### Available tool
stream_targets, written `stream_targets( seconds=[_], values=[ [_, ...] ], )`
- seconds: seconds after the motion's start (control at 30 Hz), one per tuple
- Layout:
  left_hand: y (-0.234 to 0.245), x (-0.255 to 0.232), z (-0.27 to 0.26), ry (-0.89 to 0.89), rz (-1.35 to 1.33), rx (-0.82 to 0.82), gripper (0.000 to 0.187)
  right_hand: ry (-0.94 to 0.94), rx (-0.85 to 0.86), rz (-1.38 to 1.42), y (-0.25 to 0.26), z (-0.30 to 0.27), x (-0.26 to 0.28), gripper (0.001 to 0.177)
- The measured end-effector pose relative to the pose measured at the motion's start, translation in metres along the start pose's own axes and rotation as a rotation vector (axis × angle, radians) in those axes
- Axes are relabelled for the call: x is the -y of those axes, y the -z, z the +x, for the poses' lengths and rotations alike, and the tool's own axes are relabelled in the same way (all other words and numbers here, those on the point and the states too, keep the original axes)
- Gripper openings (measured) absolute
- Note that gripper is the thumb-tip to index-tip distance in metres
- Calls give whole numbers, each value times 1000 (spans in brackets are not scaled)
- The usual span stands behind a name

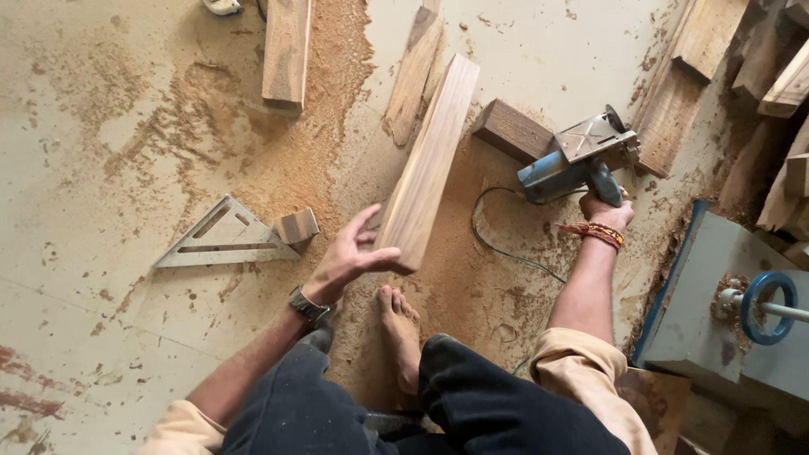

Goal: The person uses a small power saw to cut pieces of wood on a workshop floor, aligning the tool with marks and moving it along the planks while holding them by hand.

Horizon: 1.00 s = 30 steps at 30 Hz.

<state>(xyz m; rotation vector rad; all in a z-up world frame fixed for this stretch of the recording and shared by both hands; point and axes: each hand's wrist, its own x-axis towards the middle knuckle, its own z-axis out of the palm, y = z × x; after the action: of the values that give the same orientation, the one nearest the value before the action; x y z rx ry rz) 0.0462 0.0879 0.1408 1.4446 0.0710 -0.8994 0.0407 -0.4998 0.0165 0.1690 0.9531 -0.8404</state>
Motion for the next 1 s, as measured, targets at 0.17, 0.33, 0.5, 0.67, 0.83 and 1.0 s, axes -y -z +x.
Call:
stream_targets(
  seconds=[0.17,0.33,0.5,0.67,0.83,1.0],
  values=[
    [-15,-61,-6,-182,-67,49,120,22,-42,-26,1,-2,-4,44],
    [-34,-94,4,-240,-212,-21,105,20,-44,-12,1,-2,-3,44],
    [-46,-102,14,-339,-311,-37,92,24,-44,-17,0,-1,-1,40],
    [-50,-105,16,-360,-356,-19,88,28,-11,-6,0,-3,-3,45],
    [-44,-92,15,-243,-290,-28,105,11,-45,-4,-2,-5,-3,45],
    [-21,-59,7,24,-140,-18,97,27,-68,-20,1,-6,-4,43]
  ],
)
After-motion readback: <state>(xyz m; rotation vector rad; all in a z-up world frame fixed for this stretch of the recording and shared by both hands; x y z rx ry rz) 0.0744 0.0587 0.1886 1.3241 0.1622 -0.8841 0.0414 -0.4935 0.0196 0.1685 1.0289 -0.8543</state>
